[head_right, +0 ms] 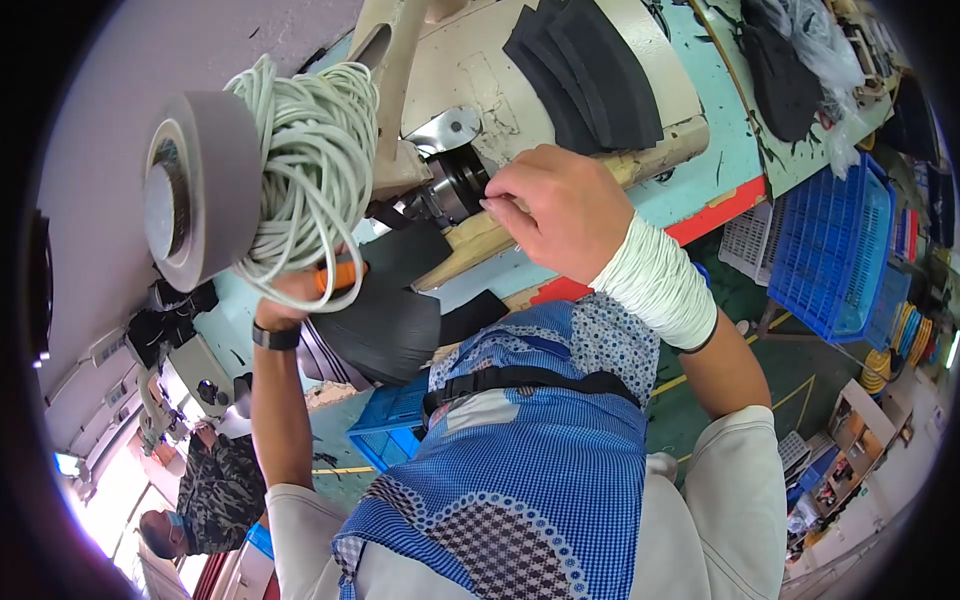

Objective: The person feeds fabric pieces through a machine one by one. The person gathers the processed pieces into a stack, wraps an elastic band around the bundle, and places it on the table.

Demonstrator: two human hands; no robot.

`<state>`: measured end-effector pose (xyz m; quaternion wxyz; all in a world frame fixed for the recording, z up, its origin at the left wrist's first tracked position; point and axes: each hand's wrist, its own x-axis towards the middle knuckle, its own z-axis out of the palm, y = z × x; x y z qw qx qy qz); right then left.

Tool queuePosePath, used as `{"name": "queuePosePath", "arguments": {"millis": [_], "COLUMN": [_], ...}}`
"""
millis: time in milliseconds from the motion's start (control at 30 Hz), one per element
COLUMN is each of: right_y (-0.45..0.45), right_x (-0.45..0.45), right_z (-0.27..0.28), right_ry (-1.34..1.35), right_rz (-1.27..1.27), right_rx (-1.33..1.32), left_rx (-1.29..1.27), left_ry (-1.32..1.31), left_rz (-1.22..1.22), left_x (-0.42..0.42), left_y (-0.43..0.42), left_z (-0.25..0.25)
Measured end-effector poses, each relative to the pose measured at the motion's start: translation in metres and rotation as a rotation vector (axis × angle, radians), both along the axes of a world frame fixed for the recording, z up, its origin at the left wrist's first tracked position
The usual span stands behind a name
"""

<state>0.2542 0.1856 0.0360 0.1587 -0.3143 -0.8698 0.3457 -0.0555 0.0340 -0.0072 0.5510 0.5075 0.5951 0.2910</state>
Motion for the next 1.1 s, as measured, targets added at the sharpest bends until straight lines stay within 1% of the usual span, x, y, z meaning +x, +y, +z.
{"name": "queuePosePath", "arguments": {"millis": [67,100,167,200,233,267,333,367,400,467,500,533,567,600,667,700,733,767,800,833,867,900,933,967,1000,1033,1067,1100], "right_y": [0.004,0.005,0.007,0.007,0.009,0.013,0.025,0.03,0.034,0.039,0.042,0.051,0.059,0.057,0.033,0.024,0.015,0.011,0.01,0.012,0.015,0.024,0.034,0.038,0.037,0.046,0.053,0.058], "right_x": [-0.002,-0.003,-0.008,-0.012,-0.015,-0.013,-0.001,0.009,0.019,0.033,0.038,0.042,0.046,0.041,0.025,0.013,0.0,-0.007,-0.009,-0.01,-0.009,0.003,0.017,0.028,0.037,0.041,0.044,0.051], "right_z": [-0.003,-0.005,-0.011,-0.015,-0.018,-0.016,0.002,0.02,0.043,0.078,0.074,0.065,0.055,0.037,0.01,0.001,-0.006,-0.011,-0.013,-0.015,-0.017,-0.008,0.012,0.036,0.057,0.067,0.07,0.056], "right_ry": [0.018,0.041,0.066,0.107,0.147,0.147,0.08,0.093,0.105,0.165,0.161,0.041,-0.079,-0.09,0.028,0.03,0.079,0.131,0.139,0.105,0.068,0.104,0.061,0.075,0.092,0.136,0.18,0.014], "right_rz": [-0.007,-0.033,-0.059,-0.033,-0.007,-0.01,0.051,-0.036,-0.118,-0.339,-0.349,-0.241,-0.133,-0.039,-0.039,-0.045,-0.042,-0.036,-0.04,-0.01,0.017,0.067,0.06,-0.011,-0.21,-0.256,-0.302,-0.212], "right_rx": [0.004,-0.01,-0.028,0.041,0.113,0.109,-0.267,-0.126,0.014,0.407,0.403,0.464,0.524,0.479,0.293,0.286,0.15,0.018,0.014,-0.081,-0.175,-0.22,-0.136,0.081,0.093,0.291,0.494,0.484], "left_rx": [-0.2,-0.281,-0.245,-0.222,-0.21,-0.197,-0.209,-0.175,-0.18,-0.266,-0.273,-0.367,-0.412,-0.457,-0.432,-0.437,-0.441,-0.499,-0.553,-0.554,-0.425,-0.294,-0.291,-0.36,-0.436,-0.453,-0.481,-0.478], "left_ry": [-0.314,-0.463,-0.921,-1.15,-1.264,-1.379,0.015,0.693,0.687,-0.422,-0.422,-0.305,-0.242,-0.182,-0.207,-0.219,-0.131,-0.101,-0.071,-0.063,-0.035,-0.011,-0.013,-0.155,-0.295,-0.208,-0.236,-0.179], "left_rz": [0.261,0.413,0.592,0.682,0.727,0.77,0.243,-0.058,-0.067,0.122,0.113,0.115,0.108,0.098,0.208,0.24,0.274,0.128,-0.02,-0.023,0.003,0.026,0.019,0.049,0.079,0.145,0.077,0.104], "left_x": [-0.016,-0.017,-0.003,0.007,0.009,0.01,0.01,0.011,0.015,0.023,0.019,0.007,-0.002,-0.01,-0.018,-0.01,-0.001,0.006,0.012,0.023,0.034,0.04,0.039,0.032,0.025,0.019,0.0,-0.008], "left_y": [-0.007,-0.003,-0.004,-0.002,-0.003,-0.003,-0.004,-0.004,-0.001,0.005,0.003,0.002,0.0,-0.001,-0.008,-0.003,0.0,0.014,0.027,0.028,0.029,0.03,0.03,0.026,0.02,0.015,0.01,0.007], "left_z": [-0.011,-0.007,-0.001,0.007,0.007,0.007,-0.004,-0.008,-0.002,0.018,0.017,0.015,0.011,0.007,-0.004,0.003,0.006,0.01,0.013,0.012,0.011,0.009,0.009,0.01,0.012,0.02,0.016,0.013]}}
